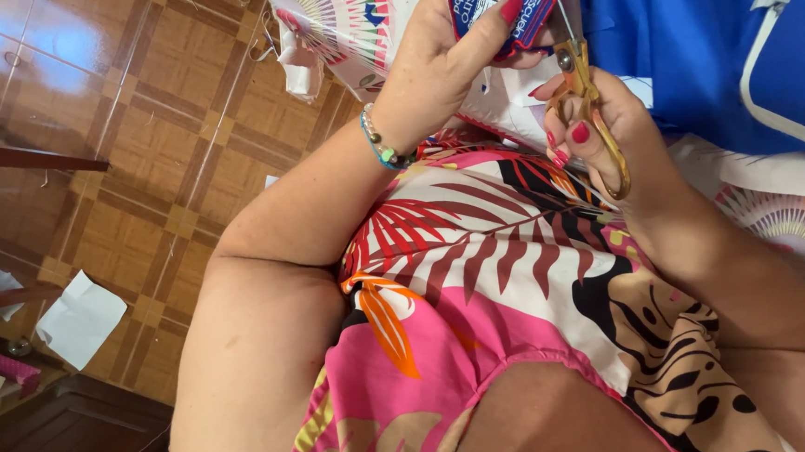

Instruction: Trimming excess fabric from the edges of an embroidered patch using a pair of scissors.

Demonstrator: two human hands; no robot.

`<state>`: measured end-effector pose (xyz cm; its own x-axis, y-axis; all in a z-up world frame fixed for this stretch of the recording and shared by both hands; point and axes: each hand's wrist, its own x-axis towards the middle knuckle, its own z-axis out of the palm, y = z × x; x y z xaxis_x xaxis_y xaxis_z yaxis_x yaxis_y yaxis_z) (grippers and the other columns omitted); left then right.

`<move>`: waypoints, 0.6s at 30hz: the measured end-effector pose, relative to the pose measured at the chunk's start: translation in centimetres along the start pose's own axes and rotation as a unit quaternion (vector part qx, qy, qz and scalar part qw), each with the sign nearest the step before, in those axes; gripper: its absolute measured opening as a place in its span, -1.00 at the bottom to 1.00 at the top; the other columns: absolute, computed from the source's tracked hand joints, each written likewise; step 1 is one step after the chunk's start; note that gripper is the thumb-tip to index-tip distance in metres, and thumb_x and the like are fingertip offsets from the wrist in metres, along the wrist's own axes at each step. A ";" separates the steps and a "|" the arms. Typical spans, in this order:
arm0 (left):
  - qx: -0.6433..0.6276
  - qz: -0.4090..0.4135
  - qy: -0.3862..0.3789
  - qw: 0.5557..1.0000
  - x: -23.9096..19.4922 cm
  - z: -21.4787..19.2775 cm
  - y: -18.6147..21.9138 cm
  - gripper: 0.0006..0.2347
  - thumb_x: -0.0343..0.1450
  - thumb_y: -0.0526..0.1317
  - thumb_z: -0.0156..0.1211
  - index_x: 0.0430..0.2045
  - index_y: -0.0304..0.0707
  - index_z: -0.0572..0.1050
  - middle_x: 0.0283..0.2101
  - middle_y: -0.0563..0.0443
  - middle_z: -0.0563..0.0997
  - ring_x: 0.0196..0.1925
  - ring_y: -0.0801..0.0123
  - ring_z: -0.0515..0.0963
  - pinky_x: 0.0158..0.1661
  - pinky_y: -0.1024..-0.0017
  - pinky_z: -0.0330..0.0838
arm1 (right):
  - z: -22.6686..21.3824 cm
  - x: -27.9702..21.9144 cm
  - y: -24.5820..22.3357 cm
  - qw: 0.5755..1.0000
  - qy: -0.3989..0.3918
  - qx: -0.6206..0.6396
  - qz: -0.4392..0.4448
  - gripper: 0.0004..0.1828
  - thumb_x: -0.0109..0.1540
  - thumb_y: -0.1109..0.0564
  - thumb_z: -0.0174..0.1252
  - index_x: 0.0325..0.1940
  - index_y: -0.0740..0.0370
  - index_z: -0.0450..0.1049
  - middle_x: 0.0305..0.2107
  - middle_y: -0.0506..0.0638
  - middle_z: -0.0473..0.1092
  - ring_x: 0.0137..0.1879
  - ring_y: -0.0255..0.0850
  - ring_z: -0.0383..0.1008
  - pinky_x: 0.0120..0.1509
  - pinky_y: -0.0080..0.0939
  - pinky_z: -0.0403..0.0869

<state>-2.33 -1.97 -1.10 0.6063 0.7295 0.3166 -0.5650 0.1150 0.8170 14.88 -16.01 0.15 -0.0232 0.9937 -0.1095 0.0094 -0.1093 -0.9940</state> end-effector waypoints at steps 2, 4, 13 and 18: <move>0.008 0.003 -0.007 1.000 0.0 -0.4 -0.2 -0.81 0.56 -0.19 0.05 -0.11 -0.37 0.40 -0.20 -0.20 0.62 -0.13 0.23 0.70 -0.09 0.33 0.76 | 0.1 0.3 0.1 1.000 -0.009 -0.005 -0.017 -0.37 0.31 -0.22 0.12 0.20 0.33 0.23 -0.42 -0.08 0.22 -0.35 -0.39 0.22 -0.07 -0.40 0.36; 0.007 0.002 0.002 1.000 0.1 -0.6 -0.4 -0.82 0.56 -0.20 0.04 -0.12 -0.37 0.39 -0.20 -0.21 0.62 -0.13 0.20 0.71 -0.10 0.31 0.77 | 0.4 0.4 -0.4 1.000 -0.010 -0.012 -0.012 -0.34 0.29 -0.25 0.13 0.20 0.33 0.23 -0.41 -0.08 0.23 -0.34 -0.39 0.22 -0.08 -0.41 0.35; 0.004 0.002 0.006 1.000 0.2 -1.3 -0.7 -0.81 0.55 -0.19 0.07 -0.11 -0.37 0.41 -0.21 -0.21 0.63 -0.14 0.20 0.72 -0.11 0.31 0.77 | 1.0 0.9 -0.9 1.000 -0.006 -0.026 -0.008 -0.28 0.27 -0.33 0.13 0.20 0.31 0.24 -0.45 -0.11 0.22 -0.34 -0.38 0.22 -0.11 -0.40 0.29; 0.007 -0.003 0.002 1.000 0.1 -1.6 -0.3 -0.81 0.55 -0.19 0.07 -0.11 -0.39 0.42 -0.22 -0.22 0.64 -0.13 0.20 0.72 -0.10 0.32 0.77 | 1.3 0.9 -0.8 1.000 0.004 -0.010 0.000 -0.30 0.25 -0.32 0.17 0.17 0.28 0.26 -0.46 -0.14 0.19 -0.34 -0.41 0.18 -0.13 -0.39 0.32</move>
